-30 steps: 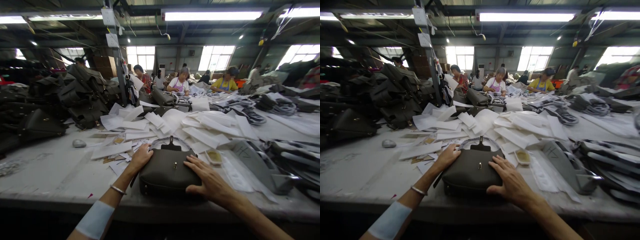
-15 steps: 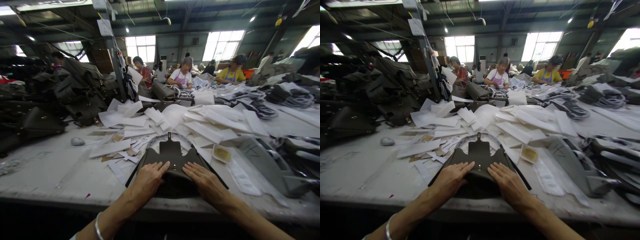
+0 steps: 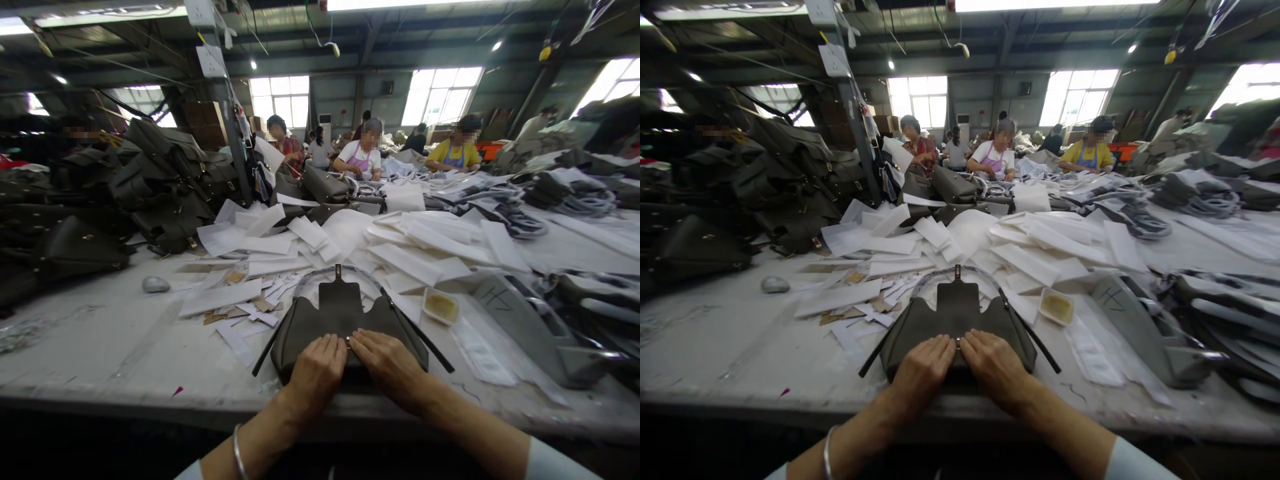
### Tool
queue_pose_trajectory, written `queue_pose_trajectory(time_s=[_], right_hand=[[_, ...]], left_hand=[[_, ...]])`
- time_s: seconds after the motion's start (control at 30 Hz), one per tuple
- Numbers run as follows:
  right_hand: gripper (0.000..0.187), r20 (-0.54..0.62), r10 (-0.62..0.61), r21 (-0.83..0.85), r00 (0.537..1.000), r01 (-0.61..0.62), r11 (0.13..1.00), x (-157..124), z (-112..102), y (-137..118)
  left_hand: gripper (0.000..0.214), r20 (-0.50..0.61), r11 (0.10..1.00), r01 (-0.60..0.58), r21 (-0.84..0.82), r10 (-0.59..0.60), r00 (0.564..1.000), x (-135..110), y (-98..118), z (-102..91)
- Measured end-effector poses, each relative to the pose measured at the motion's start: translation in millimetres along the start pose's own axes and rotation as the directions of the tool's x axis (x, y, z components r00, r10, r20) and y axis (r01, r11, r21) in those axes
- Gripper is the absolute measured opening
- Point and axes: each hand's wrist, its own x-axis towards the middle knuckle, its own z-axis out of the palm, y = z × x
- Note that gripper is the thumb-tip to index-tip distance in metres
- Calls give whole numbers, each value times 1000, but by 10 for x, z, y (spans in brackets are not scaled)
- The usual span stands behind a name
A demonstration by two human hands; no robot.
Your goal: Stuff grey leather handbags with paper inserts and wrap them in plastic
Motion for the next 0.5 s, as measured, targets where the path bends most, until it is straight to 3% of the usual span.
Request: queue_pose_trajectory(time_s=[0.07,0.1,0.23,0.37,0.5], right_hand=[[46,-80,-84,-37,993,81,996,-170,26,43],[51,-96,-98,-41,991,94,995,-255,22,64],[59,-34,-10,30,999,11,999,-402,-21,91],[76,145,123,139,982,-143,980,-164,-6,-8],[92,236,122,280,964,-187,942,151,30,-89]], left_hand=[[39,-183,995,-41,89,57,981,-246,-82,82],[43,-224,992,-34,118,60,973,-375,-146,86],[54,-184,982,-4,191,40,982,-715,-351,-23],[64,-176,980,56,189,-23,984,-658,-255,6],[76,-206,988,-4,154,36,978,-411,-80,168]])
